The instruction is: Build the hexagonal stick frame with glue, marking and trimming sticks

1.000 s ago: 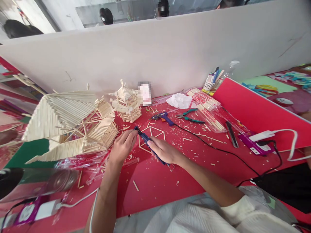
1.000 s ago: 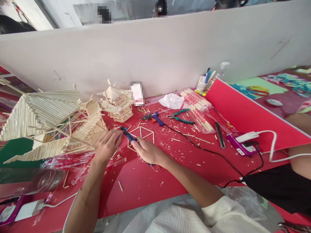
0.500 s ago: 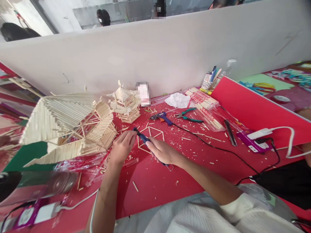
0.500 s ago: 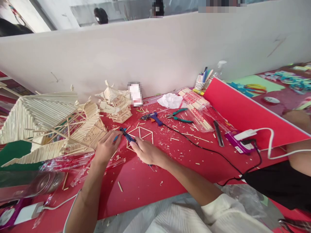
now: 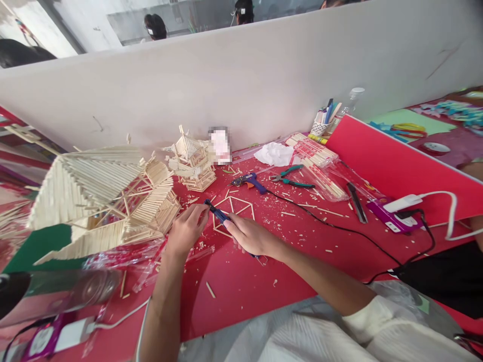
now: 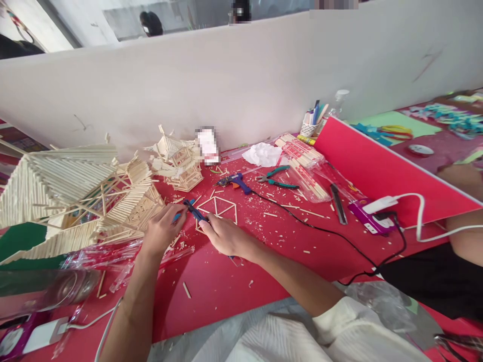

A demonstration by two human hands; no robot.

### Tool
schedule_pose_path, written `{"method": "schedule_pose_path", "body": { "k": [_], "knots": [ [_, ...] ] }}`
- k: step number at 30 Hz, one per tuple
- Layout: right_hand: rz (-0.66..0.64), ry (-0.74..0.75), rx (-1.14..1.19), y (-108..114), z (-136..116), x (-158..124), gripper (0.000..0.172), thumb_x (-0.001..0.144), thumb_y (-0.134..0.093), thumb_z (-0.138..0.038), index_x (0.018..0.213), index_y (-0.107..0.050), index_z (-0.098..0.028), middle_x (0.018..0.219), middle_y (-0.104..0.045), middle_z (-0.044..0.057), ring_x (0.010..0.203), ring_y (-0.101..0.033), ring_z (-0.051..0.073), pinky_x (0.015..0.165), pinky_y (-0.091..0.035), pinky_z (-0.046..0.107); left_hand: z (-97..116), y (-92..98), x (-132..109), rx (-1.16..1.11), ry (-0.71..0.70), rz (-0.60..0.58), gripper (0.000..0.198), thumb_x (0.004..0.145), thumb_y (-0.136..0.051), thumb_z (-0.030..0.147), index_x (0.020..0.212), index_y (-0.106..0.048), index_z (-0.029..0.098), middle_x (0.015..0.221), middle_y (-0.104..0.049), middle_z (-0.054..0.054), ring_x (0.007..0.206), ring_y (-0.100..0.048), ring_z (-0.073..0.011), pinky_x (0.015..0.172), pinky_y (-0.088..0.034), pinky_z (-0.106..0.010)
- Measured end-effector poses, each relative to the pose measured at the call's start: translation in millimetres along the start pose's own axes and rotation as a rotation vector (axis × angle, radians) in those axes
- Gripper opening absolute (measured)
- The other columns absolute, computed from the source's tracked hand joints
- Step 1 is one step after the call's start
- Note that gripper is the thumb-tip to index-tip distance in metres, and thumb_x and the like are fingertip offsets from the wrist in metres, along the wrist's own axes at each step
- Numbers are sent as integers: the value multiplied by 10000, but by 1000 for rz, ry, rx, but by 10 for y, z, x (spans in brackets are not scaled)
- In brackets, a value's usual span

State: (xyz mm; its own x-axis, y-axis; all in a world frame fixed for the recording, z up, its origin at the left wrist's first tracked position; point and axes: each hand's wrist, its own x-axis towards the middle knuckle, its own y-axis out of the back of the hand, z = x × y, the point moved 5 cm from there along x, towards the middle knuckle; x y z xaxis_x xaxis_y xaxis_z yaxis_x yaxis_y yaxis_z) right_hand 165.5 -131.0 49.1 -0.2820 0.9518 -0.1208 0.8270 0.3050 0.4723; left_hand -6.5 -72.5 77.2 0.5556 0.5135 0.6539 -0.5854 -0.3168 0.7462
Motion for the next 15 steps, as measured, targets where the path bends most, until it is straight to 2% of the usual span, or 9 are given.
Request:
{"method": "schedule_pose_path", "body": {
  "k": [15],
  "knots": [
    [-9, 21, 39, 42, -32, -15, 367, 1113, -286, -465, 1106, -547, -207, 697, -589, -27, 577, -550, 134, 572, -337, 249, 11, 6, 7, 43, -82, 22, 141, 1004, -590, 152, 1110, -665, 209, 1004, -773, -34, 891, -753, -150, 855, -552, -237]
  ]
}}
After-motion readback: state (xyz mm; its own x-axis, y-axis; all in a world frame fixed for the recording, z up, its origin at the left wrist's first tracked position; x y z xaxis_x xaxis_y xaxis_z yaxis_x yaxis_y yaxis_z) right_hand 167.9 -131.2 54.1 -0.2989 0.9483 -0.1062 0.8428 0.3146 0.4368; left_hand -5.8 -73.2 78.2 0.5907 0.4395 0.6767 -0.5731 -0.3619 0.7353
